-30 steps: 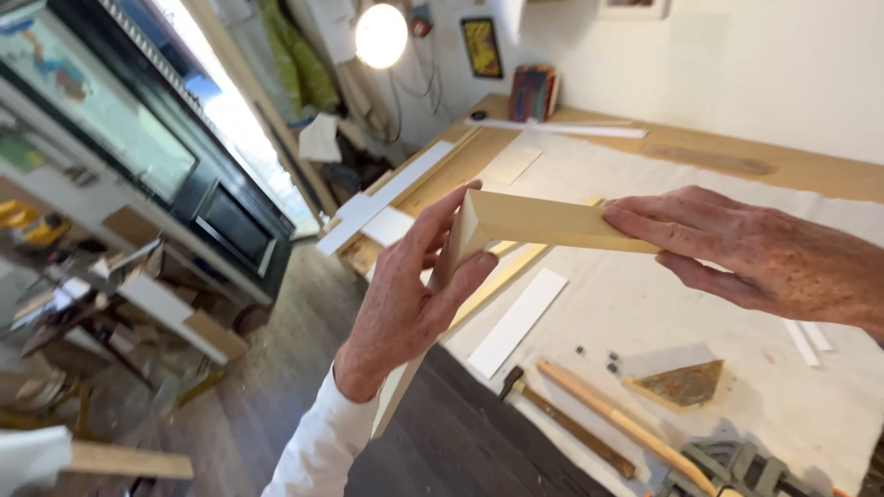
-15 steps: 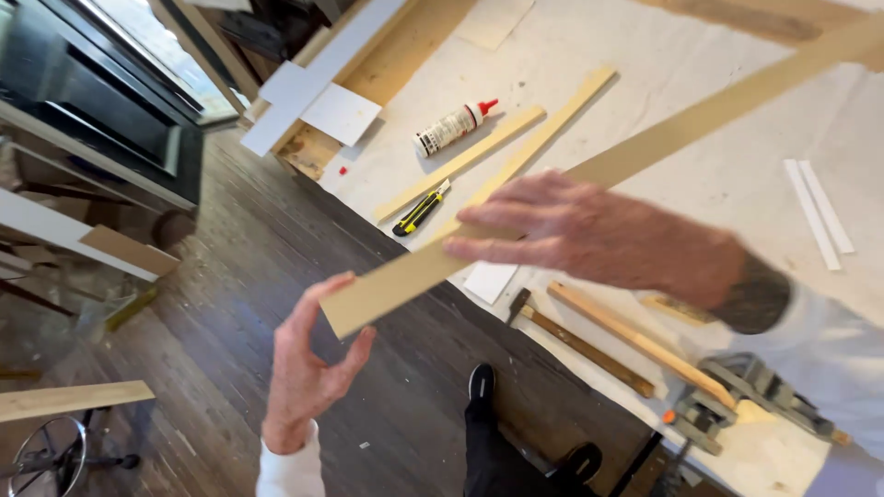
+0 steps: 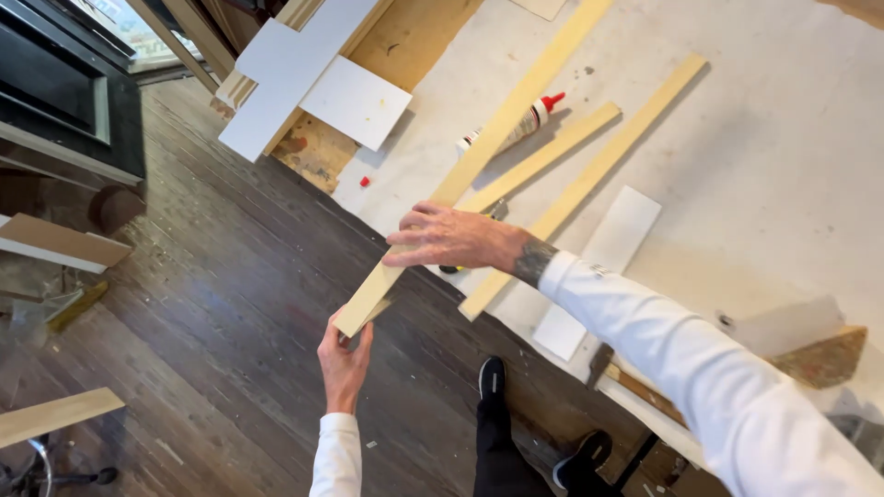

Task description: The person assembles a wooden frame by clamping pieces together, inserting small metal pins, and hammering them in. They then cut a groove in a separate piece, apply glue, and attach it to the frame, securing it with clamps.

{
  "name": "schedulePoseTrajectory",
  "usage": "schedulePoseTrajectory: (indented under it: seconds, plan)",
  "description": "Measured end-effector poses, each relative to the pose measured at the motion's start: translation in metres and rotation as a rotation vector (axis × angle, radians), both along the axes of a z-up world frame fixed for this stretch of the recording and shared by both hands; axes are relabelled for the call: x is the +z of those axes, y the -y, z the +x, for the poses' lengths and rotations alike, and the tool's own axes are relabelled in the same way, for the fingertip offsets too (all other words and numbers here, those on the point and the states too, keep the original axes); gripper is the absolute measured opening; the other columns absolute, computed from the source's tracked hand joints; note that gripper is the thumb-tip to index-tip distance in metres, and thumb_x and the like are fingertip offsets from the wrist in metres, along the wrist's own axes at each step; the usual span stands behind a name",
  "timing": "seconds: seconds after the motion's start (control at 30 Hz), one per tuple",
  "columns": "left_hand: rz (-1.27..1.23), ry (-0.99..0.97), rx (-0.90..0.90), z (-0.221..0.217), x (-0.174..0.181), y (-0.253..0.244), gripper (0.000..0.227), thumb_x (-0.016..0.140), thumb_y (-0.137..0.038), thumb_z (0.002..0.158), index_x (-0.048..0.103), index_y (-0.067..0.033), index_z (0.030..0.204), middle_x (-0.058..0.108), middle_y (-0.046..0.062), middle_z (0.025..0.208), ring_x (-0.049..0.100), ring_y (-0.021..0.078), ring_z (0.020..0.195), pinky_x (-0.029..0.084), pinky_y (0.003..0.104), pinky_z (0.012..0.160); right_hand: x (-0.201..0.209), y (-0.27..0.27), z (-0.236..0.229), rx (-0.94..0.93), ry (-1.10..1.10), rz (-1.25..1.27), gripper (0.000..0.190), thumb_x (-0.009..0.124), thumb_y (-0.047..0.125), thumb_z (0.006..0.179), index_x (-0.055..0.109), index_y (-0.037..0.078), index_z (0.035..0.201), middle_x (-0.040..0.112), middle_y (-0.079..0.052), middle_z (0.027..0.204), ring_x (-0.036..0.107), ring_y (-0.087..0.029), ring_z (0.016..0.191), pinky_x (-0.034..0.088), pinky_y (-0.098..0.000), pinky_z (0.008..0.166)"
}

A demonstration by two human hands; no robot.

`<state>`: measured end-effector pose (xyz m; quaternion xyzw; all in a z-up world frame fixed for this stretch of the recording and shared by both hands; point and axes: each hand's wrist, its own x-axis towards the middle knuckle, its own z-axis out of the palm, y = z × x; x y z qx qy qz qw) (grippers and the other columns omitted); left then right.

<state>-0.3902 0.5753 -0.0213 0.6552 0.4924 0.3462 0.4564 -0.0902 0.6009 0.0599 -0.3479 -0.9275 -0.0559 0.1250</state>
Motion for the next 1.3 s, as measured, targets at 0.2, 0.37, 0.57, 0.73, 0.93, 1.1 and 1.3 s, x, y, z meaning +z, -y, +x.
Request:
schedulePoseTrajectory:
  seconds: [0.2,0.37,0.57,0.73,0.93,1.1,1.3]
  plan:
    - [-0.029,0.038,0.045,0.022,-0.083,-0.060,0.040,0.075,-0.001,0.082,0.062,-0.0014,0.120,0.064,0.014,0.115,0.062,0.0277,0.111,0.057,0.034,0.082,-0.086,-0.081,0.015,-0.075,-0.011,0.084,0.045,0.066,0.012,0.086,0.053,0.025,0.126,0.060,0.002,0.114,0.056,-0.019,0.101,0.047,-0.0363,0.091]
    - [-0.112,0.024,0.024,0.045,-0.108,-0.087,0.041,0.075,-0.003,0.084,0.061,-0.0031,0.123,0.062,0.017,0.118,0.058,0.0316,0.116,0.056,0.037,0.085,-0.165,-0.121,0.024,-0.287,0.084,0.077,0.022,0.065,0.015,0.083,0.053,0.025,0.099,0.060,0.006,0.089,0.063,-0.015,0.085,0.048,-0.0342,0.079]
    - [-0.075,-0.017,0.024,0.070,-0.131,-0.101,0.041,0.076,-0.002,0.084,0.060,-0.0018,0.121,0.061,0.023,0.115,0.057,0.0379,0.117,0.059,0.041,0.080,-0.175,-0.132,0.025,-0.451,0.083,0.066,0.014,0.066,0.015,0.077,0.056,0.023,0.081,0.061,0.003,0.074,0.064,-0.016,0.073,0.046,-0.0364,0.077]
    - [-0.142,-0.024,0.010,0.078,-0.154,-0.099,0.044,0.078,-0.003,0.081,0.060,-0.0024,0.122,0.061,0.020,0.117,0.056,0.0345,0.118,0.058,0.039,0.083,-0.094,-0.046,0.025,-0.556,-0.154,-0.251,0.015,0.058,0.013,0.091,0.058,0.019,0.106,0.061,-0.004,0.107,0.058,-0.024,0.106,0.046,-0.0405,0.090]
    - [-0.123,-0.100,0.017,0.071,-0.209,-0.094,0.049,0.079,0.000,0.077,0.060,0.0001,0.122,0.063,0.026,0.116,0.059,0.0384,0.113,0.058,0.046,0.085,-0.136,0.043,0.015,-0.654,-0.040,-0.122,0.014,0.068,0.018,0.082,0.058,0.016,0.091,0.054,-0.007,0.095,0.052,-0.027,0.098,0.041,-0.0479,0.091]
    - [0.016,-0.268,-0.067,0.075,-0.188,-0.100,0.052,0.080,-0.001,0.074,0.059,0.0003,0.121,0.063,0.027,0.112,0.060,0.0432,0.108,0.057,0.050,0.083,-0.131,0.049,0.012,-0.660,-0.161,0.072,0.010,0.063,0.020,0.082,0.057,0.014,0.078,0.051,-0.006,0.079,0.053,-0.025,0.079,0.045,-0.0448,0.084]
    - [0.393,-0.265,-0.008,0.122,-0.036,0.009,0.043,0.075,0.006,0.087,0.058,0.0103,0.126,0.056,0.024,0.110,0.059,0.0317,0.094,0.053,0.039,0.073,0.063,0.212,0.069,-0.896,-0.849,-0.147,0.021,0.057,0.015,0.101,0.054,0.010,0.121,0.053,-0.010,0.115,0.062,-0.026,0.101,0.050,-0.0354,0.094]
